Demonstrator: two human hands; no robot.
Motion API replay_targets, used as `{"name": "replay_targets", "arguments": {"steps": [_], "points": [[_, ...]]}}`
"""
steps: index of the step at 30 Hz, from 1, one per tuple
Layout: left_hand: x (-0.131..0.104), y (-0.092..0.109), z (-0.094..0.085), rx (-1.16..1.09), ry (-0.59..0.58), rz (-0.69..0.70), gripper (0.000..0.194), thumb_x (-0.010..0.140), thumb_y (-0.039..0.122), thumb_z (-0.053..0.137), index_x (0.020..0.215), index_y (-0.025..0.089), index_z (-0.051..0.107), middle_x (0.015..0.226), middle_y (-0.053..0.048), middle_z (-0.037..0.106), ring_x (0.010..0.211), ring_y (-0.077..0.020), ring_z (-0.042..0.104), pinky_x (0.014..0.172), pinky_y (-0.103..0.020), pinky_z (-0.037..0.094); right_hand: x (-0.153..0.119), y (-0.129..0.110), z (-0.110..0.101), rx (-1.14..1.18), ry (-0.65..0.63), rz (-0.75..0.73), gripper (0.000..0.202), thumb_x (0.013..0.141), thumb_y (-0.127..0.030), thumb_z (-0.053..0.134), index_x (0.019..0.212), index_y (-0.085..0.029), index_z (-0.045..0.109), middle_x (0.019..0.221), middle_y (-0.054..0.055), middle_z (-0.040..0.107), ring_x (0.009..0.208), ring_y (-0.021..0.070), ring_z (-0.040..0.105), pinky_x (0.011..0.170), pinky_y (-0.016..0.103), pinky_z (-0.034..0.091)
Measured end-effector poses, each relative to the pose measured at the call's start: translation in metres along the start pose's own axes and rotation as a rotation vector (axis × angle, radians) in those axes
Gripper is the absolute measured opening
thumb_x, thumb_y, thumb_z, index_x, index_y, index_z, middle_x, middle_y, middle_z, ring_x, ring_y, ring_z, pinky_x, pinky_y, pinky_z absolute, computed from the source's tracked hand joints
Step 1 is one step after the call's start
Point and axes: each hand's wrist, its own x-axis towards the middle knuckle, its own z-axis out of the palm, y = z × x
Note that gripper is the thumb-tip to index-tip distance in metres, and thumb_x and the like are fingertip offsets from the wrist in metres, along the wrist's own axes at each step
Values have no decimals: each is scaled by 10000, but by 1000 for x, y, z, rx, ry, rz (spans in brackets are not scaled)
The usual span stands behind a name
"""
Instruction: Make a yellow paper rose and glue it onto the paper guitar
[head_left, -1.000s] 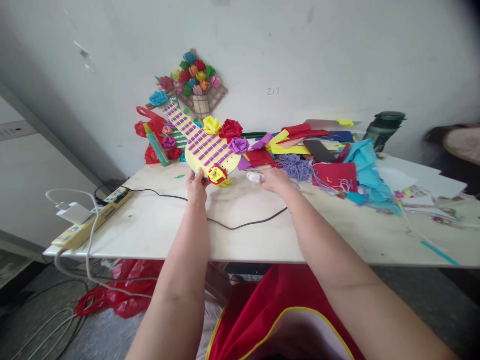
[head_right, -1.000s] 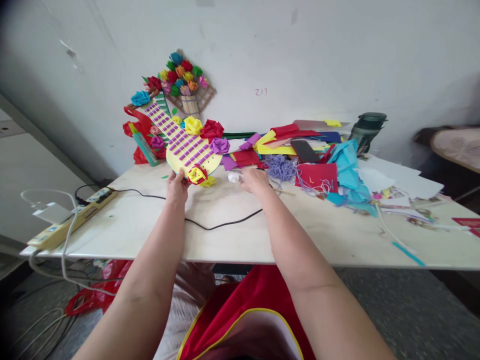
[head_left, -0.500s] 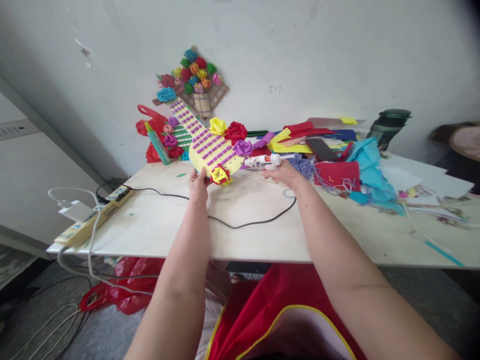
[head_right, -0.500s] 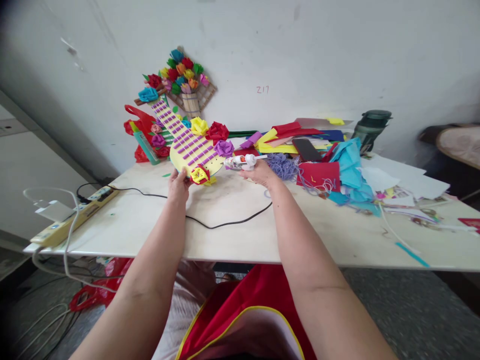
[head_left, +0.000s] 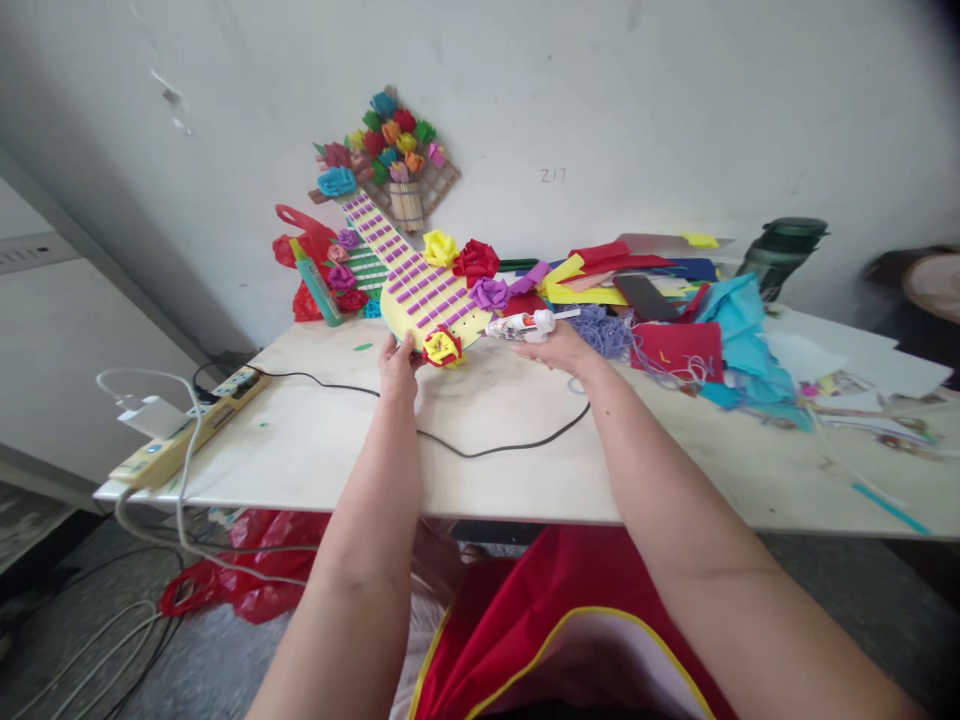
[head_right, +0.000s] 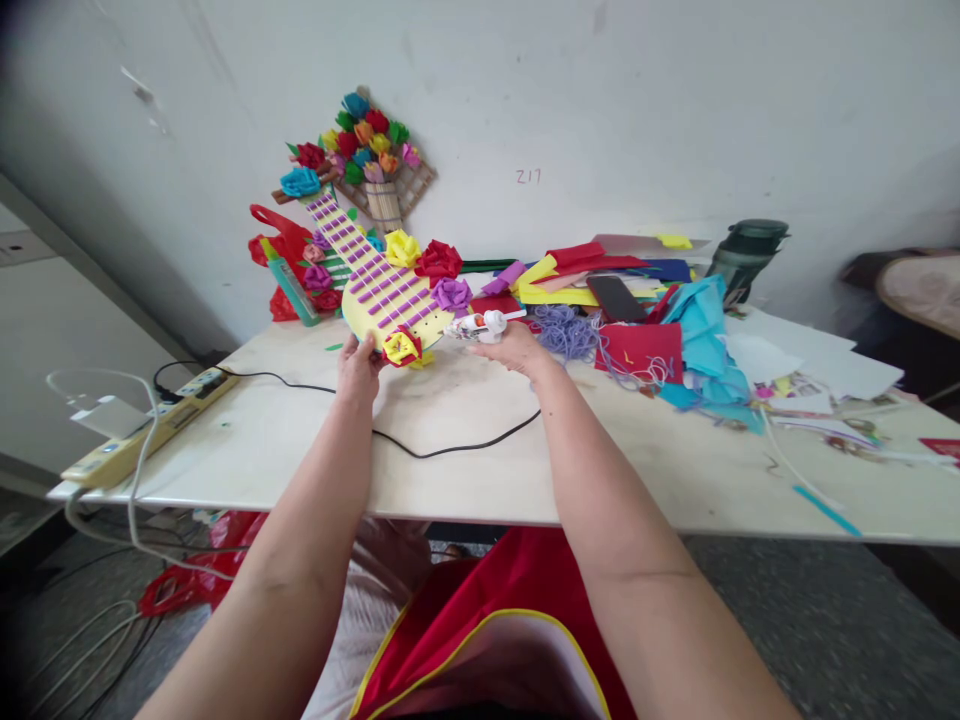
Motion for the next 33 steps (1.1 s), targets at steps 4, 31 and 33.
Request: {"name": "replay_targets", "arguments": {"steps": [4, 31, 33], "points": [[0, 0, 1, -11, 2, -4, 561, 571, 415, 811, 1047, 178, 633, 746, -17, 686, 534, -118, 602, 494, -224, 493, 1, 0, 0, -41, 15, -12, 443, 622, -422, 717, 962, -140, 688, 671, 7, 597, 495, 85, 460, 421, 202, 373], [-1, 1, 1, -29, -10, 6, 496, 596, 407, 805, 1005, 183, 636, 696, -7, 674, 507, -104, 590, 461, -196, 470, 1, -2, -2, -236, 132, -76, 411, 663, -360, 707, 1007, -135, 718, 916, 85, 735, 843, 232, 684, 729, 279, 531], [-1, 2, 1, -33, -10, 9, 480, 599, 404, 805, 992, 190, 634, 686, -1, 671, 502, -100, 587, 465, -191, 473, 1, -3, -2, -239, 117, -81, 405, 667, -357, 702, 1007, -137, 719, 913, 82, 737, 847, 234, 684, 723, 274, 529]]}}
